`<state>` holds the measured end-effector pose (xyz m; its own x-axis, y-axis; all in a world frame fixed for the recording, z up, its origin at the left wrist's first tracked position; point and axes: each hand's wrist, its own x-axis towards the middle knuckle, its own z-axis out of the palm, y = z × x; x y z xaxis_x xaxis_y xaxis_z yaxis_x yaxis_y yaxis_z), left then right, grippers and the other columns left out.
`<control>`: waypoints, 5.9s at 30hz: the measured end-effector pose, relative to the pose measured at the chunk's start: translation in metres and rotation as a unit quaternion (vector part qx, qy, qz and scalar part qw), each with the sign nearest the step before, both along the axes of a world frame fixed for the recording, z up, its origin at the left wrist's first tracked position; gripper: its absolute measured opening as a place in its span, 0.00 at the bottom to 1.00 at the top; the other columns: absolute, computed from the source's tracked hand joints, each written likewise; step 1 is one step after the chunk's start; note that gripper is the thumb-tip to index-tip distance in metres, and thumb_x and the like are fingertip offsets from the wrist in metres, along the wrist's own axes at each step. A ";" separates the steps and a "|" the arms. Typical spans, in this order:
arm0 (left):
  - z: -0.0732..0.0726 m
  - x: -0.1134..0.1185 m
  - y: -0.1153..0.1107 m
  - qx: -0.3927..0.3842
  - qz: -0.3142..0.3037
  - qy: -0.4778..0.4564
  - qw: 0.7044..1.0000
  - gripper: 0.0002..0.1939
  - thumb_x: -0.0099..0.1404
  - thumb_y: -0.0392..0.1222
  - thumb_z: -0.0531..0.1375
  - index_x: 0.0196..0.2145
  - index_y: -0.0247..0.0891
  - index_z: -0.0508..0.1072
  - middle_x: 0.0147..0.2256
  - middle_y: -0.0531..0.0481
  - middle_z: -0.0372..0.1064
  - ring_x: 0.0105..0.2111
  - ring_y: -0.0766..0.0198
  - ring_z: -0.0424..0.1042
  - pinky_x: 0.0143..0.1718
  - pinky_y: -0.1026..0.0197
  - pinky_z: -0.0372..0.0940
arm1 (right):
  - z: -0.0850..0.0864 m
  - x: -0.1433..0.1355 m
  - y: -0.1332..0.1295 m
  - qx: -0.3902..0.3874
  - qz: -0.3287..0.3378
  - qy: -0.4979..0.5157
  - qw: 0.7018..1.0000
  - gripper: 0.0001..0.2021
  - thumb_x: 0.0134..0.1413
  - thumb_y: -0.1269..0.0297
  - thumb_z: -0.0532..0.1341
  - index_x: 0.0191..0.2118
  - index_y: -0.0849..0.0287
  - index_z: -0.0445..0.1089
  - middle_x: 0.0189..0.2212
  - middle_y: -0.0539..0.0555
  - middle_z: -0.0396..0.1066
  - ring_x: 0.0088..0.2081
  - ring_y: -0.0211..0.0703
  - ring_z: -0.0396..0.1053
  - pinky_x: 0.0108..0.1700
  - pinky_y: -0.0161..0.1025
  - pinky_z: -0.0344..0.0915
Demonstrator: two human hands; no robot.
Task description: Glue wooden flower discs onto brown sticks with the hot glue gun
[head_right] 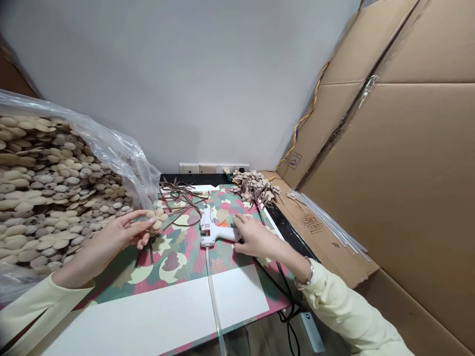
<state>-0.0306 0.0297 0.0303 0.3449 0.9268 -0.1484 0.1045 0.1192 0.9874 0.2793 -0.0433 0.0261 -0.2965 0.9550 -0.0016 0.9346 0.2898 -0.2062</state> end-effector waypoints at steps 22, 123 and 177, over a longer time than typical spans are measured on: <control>-0.016 0.005 -0.011 0.165 0.063 0.054 0.983 0.15 0.61 0.51 0.53 0.33 0.36 0.70 0.17 0.56 0.60 0.16 0.69 0.56 0.17 0.68 0.51 | 0.030 -0.032 -0.003 -0.020 -0.118 0.344 0.931 0.19 0.55 0.55 0.53 0.17 0.56 0.55 0.16 0.50 0.58 0.20 0.39 0.56 0.24 0.37 0.53; -0.021 0.017 -0.030 0.219 0.019 0.118 0.968 0.14 0.63 0.50 0.51 0.29 0.39 0.69 0.25 0.52 0.72 0.20 0.66 0.68 0.23 0.67 0.62 | 0.019 -0.054 -0.017 -0.194 -0.017 0.340 0.920 0.17 0.59 0.53 0.50 0.24 0.59 0.56 0.17 0.46 0.56 0.21 0.34 0.53 0.25 0.34 0.50; -0.017 0.023 -0.030 0.142 0.067 0.069 0.985 0.13 0.62 0.49 0.53 0.28 0.38 0.68 0.22 0.52 0.71 0.17 0.68 0.67 0.18 0.67 0.63 | 0.020 -0.057 -0.021 -0.229 -0.031 0.337 0.913 0.20 0.59 0.55 0.49 0.19 0.59 0.53 0.18 0.47 0.54 0.22 0.34 0.52 0.26 0.34 0.49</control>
<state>-0.0079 -0.0008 0.0132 0.2121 0.9734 0.0871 0.2425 -0.1388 0.9602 0.2221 -0.0641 0.0463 -0.3225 0.9152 -0.2416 0.5628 -0.0198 -0.8263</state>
